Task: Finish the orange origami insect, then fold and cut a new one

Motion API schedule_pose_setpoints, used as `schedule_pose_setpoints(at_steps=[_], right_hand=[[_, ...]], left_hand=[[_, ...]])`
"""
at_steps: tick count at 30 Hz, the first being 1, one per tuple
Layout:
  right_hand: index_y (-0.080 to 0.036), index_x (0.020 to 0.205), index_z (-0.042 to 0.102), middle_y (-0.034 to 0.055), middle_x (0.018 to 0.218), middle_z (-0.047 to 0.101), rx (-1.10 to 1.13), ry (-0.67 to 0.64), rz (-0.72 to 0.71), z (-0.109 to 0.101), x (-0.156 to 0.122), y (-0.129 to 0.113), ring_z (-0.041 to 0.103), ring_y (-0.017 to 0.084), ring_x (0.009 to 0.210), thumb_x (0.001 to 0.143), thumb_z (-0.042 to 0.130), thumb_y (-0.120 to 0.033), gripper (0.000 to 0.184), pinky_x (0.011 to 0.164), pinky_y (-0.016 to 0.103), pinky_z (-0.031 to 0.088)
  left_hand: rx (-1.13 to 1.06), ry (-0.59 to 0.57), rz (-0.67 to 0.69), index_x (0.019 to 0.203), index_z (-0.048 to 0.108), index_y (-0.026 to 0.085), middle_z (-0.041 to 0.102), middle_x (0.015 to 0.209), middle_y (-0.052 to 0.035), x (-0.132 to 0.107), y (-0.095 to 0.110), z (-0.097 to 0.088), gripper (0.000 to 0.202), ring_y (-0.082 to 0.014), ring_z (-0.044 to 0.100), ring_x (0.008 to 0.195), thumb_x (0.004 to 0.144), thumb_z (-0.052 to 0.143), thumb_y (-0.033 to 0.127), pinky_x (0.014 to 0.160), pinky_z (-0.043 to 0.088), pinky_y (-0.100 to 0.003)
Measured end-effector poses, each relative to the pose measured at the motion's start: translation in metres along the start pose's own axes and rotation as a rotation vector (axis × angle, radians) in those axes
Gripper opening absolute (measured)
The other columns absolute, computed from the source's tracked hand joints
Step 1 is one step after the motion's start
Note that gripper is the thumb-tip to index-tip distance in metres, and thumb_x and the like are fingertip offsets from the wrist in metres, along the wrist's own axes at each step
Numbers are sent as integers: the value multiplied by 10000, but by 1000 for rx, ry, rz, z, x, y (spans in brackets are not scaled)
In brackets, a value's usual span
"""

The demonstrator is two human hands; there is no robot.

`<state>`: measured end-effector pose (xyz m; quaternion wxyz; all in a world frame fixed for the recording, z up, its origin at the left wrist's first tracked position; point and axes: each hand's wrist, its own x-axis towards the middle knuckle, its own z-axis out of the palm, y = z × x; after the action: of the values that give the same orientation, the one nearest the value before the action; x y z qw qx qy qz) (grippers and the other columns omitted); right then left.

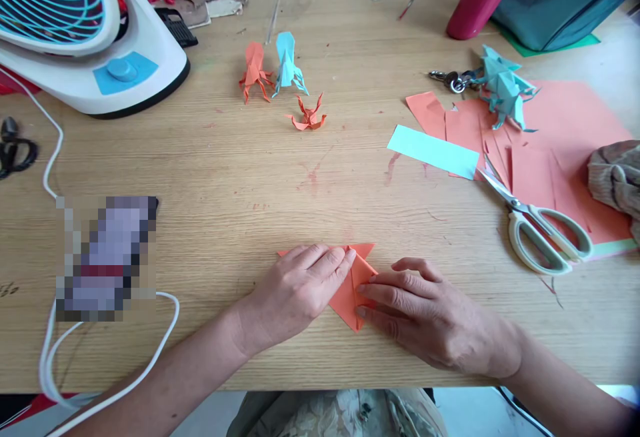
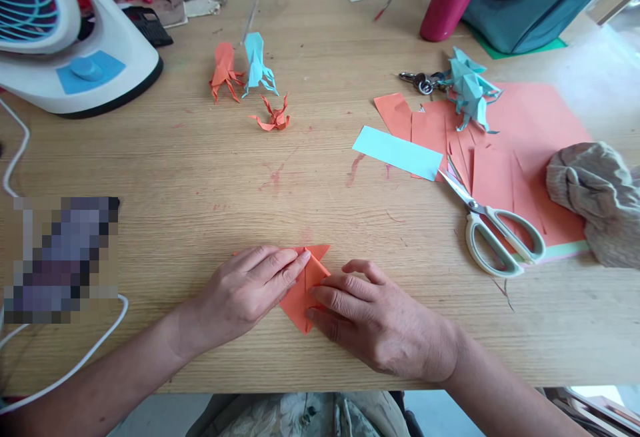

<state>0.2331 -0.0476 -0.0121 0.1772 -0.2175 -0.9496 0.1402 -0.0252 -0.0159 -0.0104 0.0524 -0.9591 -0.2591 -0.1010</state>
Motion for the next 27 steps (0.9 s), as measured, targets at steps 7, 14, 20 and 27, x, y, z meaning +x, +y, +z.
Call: schedule_pose_setpoints(at_steps=[7, 14, 20, 27], right_hand=[[-124, 1201, 673, 106, 1295, 674, 21, -7, 15, 0, 0, 0, 558, 228, 1198, 1035, 403, -138, 317, 1035, 443, 330], [-116, 1209, 673, 114, 1310, 669, 23, -12, 12, 0, 0, 1, 553, 239, 1222, 1034, 395, -134, 329, 1034, 454, 346], [-121, 1186, 689, 118, 1278, 688, 18, -5, 3, -2, 0, 0, 574, 235, 1211, 1042, 375, -139, 346, 1013, 453, 387], [-99, 1104, 732, 99, 1162, 736, 16, 45, -20, -3, 7, 1, 590, 252, 1214, 1027, 410, -113, 331, 990, 428, 450]], left_hand=[[-5, -12, -10, 1343, 583, 54, 696, 1166, -104, 1, 0, -2, 381, -204, 627, 967, 974, 548, 143, 867, 524, -345], [-5, -13, 0, 1370, 561, 44, 698, 1185, -97, 0, 0, -3, 407, -208, 627, 983, 975, 549, 140, 890, 524, -353], [2, -6, -4, 1359, 572, 49, 705, 1143, -91, 2, 0, -4, 380, -201, 644, 948, 999, 486, 133, 841, 542, -358], [-27, -15, -32, 1408, 546, 109, 704, 1065, -64, 3, 0, -2, 443, -188, 639, 876, 966, 554, 135, 798, 535, -352]])
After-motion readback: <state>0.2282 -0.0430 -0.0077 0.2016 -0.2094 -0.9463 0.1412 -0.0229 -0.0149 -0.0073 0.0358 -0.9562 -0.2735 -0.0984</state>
